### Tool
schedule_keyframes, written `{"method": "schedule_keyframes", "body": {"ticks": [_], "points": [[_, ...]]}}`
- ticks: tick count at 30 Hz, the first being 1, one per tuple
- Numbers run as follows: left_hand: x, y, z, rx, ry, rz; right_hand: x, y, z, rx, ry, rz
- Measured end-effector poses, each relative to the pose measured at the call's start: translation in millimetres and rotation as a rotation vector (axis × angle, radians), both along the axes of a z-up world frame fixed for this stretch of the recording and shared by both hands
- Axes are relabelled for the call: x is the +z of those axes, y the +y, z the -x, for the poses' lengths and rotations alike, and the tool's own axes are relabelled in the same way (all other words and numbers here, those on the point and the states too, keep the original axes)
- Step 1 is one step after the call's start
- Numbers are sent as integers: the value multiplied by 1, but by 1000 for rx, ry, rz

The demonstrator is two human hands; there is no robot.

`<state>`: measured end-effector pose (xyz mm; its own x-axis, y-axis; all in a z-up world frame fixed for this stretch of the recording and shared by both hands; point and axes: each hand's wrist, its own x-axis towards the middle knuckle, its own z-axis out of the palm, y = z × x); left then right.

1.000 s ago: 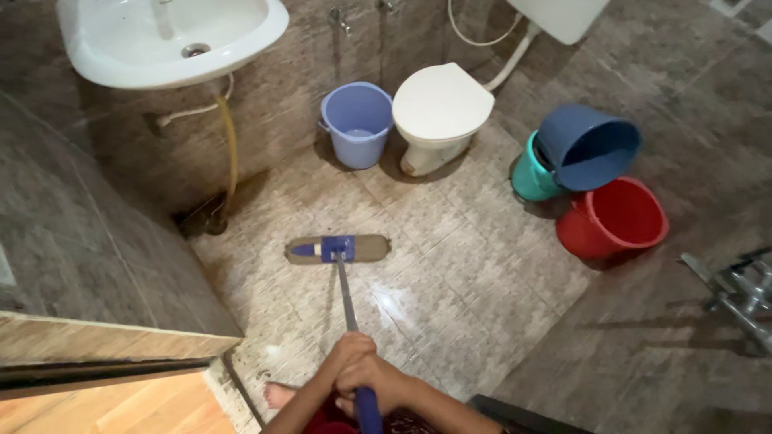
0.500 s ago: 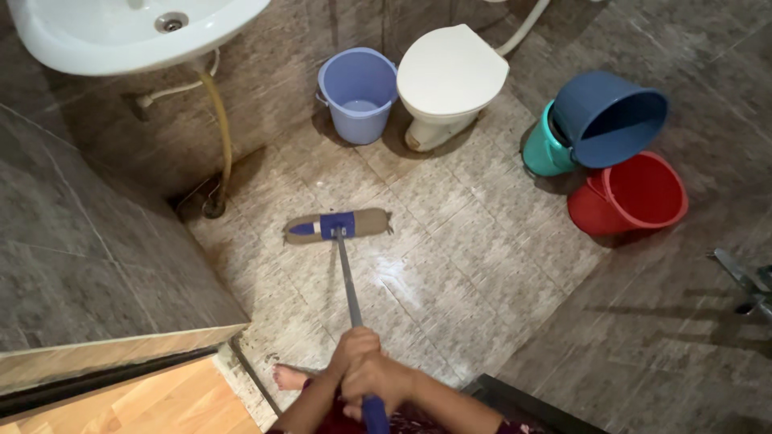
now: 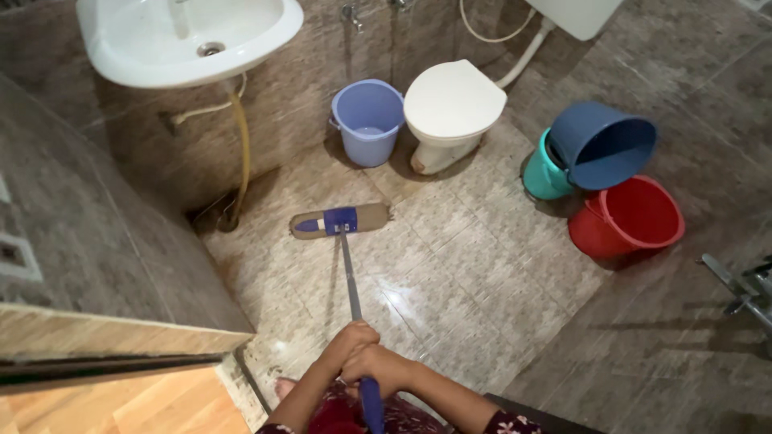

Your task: The person cleans the bathroom floor using a mop, moving it back and forth across the tiles between the toilet and the door.

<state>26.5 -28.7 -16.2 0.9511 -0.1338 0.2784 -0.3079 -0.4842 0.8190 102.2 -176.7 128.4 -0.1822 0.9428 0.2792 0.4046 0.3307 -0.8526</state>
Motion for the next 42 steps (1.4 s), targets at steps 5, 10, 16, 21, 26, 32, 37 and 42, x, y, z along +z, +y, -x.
{"method": "schedule_keyframes", "body": {"ticks": [5,10,16,21,26,32,37,42], "points": [[31,-20,6,-15,-37,86,48,-17,14,-68,160,-9],[39,-68,23,36,-76,73,53,-42,24,-66,131,-180],[41,-49,44,-60,-243,147,31,-19,38,58,191,-305],[16,-26,30,73,-280,115,4,-3,32,-31,76,-289],[-29,2,14,54,-195,7,-41,15,21,-55,-2,-125],[-30,3,24,-19,-21,-59,-46,6,32,-33,-55,-33],[31,-23,25,7,0,73,-2,-19,27,-71,-16,-65],[51,-56,32,81,-64,108,41,-43,34,-108,59,-33]]}}
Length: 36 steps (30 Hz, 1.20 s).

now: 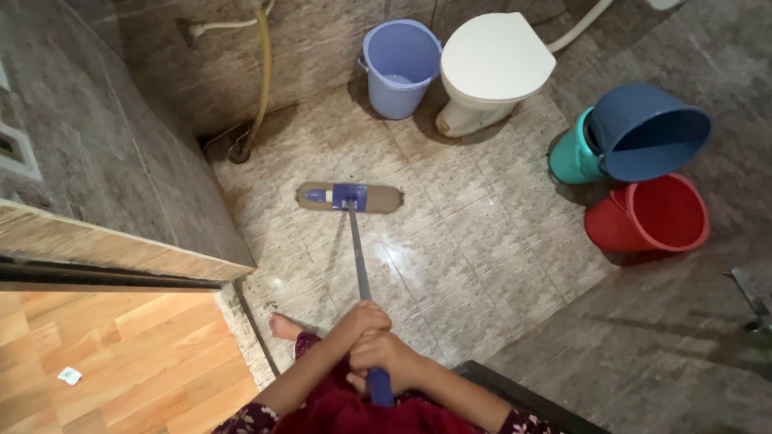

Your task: The person cleans the bathroom floor using a mop, moving it back and forth across the tiles between the toilet and the door.

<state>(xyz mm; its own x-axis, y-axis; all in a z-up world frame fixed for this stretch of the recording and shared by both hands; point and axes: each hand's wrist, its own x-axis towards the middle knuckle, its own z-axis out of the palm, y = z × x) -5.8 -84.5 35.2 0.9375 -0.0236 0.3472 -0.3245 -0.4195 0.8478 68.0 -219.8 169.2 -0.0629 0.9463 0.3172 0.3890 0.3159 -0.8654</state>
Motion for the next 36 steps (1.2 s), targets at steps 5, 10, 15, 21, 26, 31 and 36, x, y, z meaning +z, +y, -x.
{"method": "schedule_keyframes", "body": {"ticks": [5,10,15,21,26,31,36], "points": [[-18,-14,18,-61,-39,-19,-22,-4,4,169,29,-68],[-26,-2,6,30,-248,32,-45,14,-4,179,62,-184],[-65,30,-26,67,-192,-110,-43,45,-27,101,45,-76],[-97,96,-55,-19,-16,-155,-63,95,-50,103,-95,72],[-100,78,-46,-55,-63,-204,-58,75,-34,164,-79,180],[-65,52,-30,-56,-60,-153,-15,54,-19,87,-67,62],[-40,31,-22,-55,-20,-109,19,37,-12,60,37,138]]}}
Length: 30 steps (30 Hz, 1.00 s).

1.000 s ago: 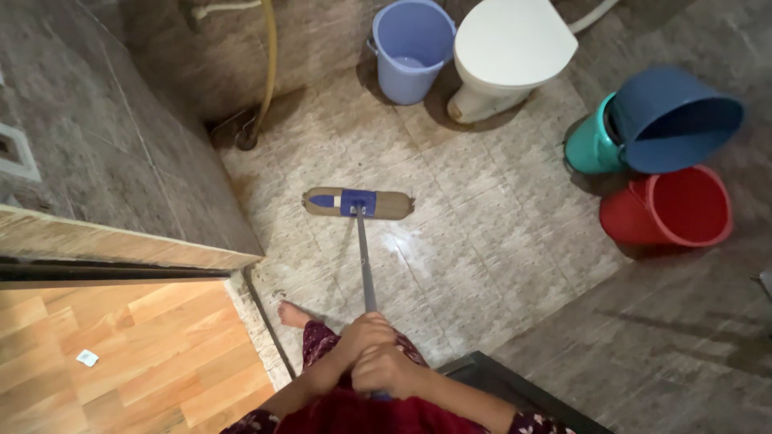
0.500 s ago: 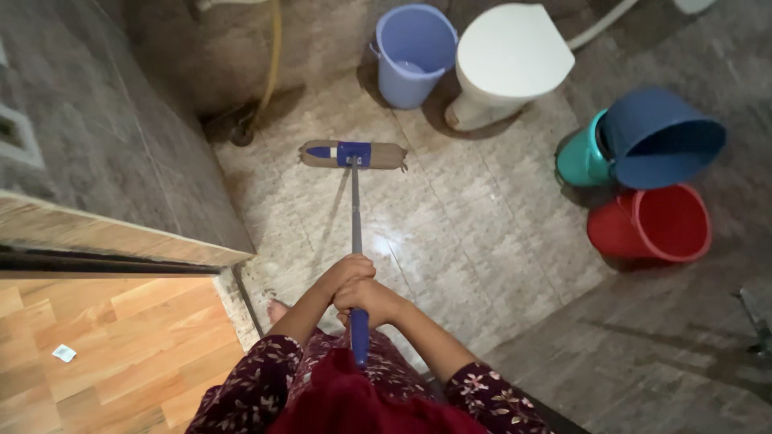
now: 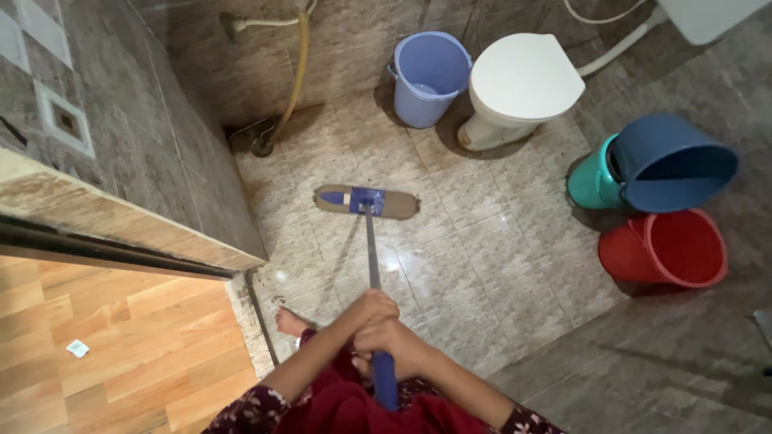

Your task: The person cleans the bathroom floor using a mop, moving it back and forth across the tiles between the toilet and the door.

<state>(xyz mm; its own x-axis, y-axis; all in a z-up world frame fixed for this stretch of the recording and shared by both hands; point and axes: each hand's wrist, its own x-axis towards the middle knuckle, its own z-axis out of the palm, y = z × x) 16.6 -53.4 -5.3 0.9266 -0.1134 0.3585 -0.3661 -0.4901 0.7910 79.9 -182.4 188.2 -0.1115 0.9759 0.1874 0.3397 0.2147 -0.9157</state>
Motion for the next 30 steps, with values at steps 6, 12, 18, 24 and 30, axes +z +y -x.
{"method": "schedule_keyframes", "body": {"ticks": [6,12,18,24,30], "points": [[27,-23,33,92,-163,152,-18,-2,14,22,9,-270],[7,7,5,28,-151,93,-44,15,-2,-16,23,-298],[-41,56,-18,1,-70,-64,-98,50,-22,39,-84,-125],[-54,54,-12,2,8,-130,-117,45,-16,59,-152,-100],[-18,32,-21,13,-94,41,-55,20,-17,-113,-44,-224]]}}
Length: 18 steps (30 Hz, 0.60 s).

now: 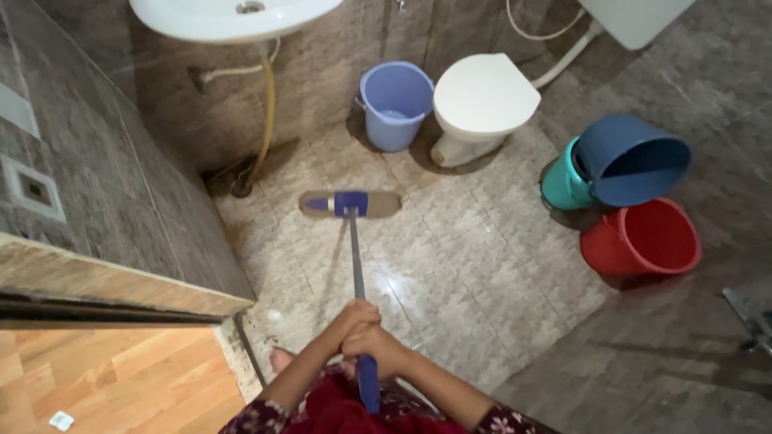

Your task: The person cleans the bathroom floor using a mop, moving it back and forth across the tiles between the toilet and the door.

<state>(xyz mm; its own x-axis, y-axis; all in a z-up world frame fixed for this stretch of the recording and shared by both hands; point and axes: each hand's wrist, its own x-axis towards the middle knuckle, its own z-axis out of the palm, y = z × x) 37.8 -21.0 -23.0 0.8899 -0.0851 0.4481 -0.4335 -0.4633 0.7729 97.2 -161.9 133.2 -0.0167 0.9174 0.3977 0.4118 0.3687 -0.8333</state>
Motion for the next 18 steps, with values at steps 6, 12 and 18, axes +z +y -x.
{"method": "schedule_keyframes", "body": {"ticks": [6,12,18], "points": [[46,-26,44,-18,42,149,22,-20,23,10,80,-51],[50,-16,44,-91,20,133,6,-9,24,73,79,-154],[-13,26,1,-79,-9,-116,-29,22,-4,101,71,-41]]}}
